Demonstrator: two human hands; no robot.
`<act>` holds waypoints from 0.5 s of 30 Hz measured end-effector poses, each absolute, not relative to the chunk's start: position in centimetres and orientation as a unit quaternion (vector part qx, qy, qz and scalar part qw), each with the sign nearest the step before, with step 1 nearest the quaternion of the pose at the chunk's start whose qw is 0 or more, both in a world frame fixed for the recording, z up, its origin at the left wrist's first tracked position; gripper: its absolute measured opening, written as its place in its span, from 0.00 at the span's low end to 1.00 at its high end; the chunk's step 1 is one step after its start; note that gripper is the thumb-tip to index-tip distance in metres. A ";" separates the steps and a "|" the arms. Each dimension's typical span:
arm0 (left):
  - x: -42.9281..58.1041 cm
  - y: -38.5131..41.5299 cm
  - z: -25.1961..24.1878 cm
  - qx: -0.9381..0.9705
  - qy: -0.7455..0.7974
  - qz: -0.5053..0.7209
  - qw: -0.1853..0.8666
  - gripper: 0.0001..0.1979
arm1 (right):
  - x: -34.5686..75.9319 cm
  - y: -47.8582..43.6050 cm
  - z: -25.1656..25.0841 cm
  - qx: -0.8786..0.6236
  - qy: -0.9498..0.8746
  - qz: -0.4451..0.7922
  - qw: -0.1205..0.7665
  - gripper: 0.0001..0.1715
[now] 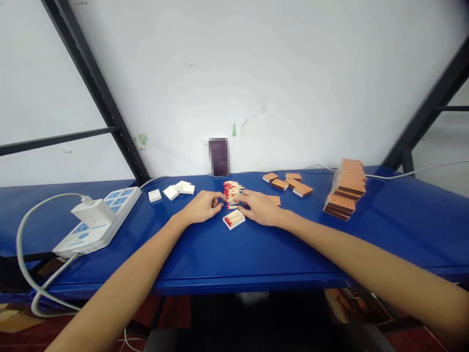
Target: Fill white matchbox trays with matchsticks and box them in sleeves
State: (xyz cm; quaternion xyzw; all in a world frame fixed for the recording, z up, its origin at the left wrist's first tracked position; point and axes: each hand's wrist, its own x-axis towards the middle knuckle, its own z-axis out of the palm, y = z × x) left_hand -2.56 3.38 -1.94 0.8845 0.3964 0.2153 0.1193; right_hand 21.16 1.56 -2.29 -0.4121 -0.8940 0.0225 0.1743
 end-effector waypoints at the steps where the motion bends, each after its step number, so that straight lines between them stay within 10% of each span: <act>1: -2.6 3.4 -2.0 0.885 0.397 0.215 0.118 0.13 | 21.2 1.6 -2.3 -0.410 -0.895 0.022 0.174 0.20; 15: -2.4 3.3 -1.8 0.887 0.403 0.197 0.112 0.14 | 21.2 1.7 -2.2 -0.393 -0.904 0.006 0.167 0.18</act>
